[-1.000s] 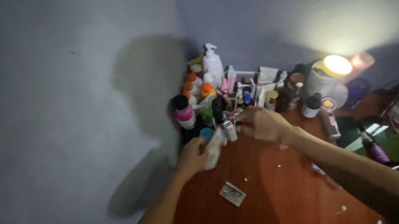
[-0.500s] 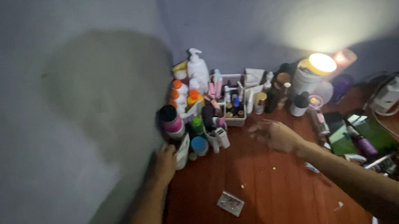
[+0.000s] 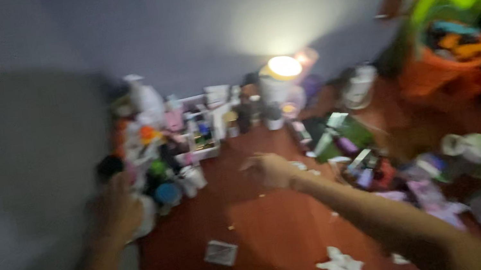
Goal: The person organizes cosmetic items on a cluttered wooden table. They pick up bottles, tubes, and small containers, place them into a white organizer and a white mug, and repeatedly move items between the table surface and the organizer.
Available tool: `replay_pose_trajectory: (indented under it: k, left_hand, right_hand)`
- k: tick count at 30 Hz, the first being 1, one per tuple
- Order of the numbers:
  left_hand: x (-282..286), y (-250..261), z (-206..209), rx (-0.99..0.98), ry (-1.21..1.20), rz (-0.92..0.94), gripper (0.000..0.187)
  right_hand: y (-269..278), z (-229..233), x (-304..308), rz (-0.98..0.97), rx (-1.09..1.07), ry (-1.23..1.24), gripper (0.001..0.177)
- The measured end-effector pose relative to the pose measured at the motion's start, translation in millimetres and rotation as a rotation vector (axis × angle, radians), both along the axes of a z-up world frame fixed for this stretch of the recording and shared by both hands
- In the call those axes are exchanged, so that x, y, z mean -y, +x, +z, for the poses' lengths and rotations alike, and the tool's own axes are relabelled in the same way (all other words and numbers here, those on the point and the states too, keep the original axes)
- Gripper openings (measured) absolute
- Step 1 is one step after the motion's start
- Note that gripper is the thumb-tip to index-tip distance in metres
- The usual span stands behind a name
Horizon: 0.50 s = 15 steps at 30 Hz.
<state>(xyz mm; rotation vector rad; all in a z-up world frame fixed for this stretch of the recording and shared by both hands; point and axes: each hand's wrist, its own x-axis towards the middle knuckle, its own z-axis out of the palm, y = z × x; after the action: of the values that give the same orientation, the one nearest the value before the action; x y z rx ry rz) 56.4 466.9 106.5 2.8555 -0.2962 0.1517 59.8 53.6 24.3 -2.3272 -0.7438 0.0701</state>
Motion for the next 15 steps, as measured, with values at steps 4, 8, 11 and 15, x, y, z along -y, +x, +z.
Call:
replay_pose_trajectory:
  k: [4, 8, 11, 15]
  left_hand:
    - [57.8, 13.6, 0.4, 0.266, -0.031, -0.263, 0.066]
    - [136.3, 26.5, 6.2, 0.288, -0.197, -0.399, 0.061]
    - [200.6, 26.6, 15.7, 0.278, -0.209, -0.453, 0.057]
    - [276.2, 22.7, 27.5, 0.269, -0.304, -0.579, 0.055]
  right_hand:
    - [-21.0, 21.5, 14.3, -0.091, -0.162, 0.169, 0.033]
    - [-39.4, 49.5, 53.9, -0.124, -0.036, 0.165, 0.039]
    - [-48.4, 63.2, 91.4, -0.238, -0.028, 0.137, 0.029]
    - [-61.5, 76.4, 156.8, -0.337, -0.080, 0.234, 0.024]
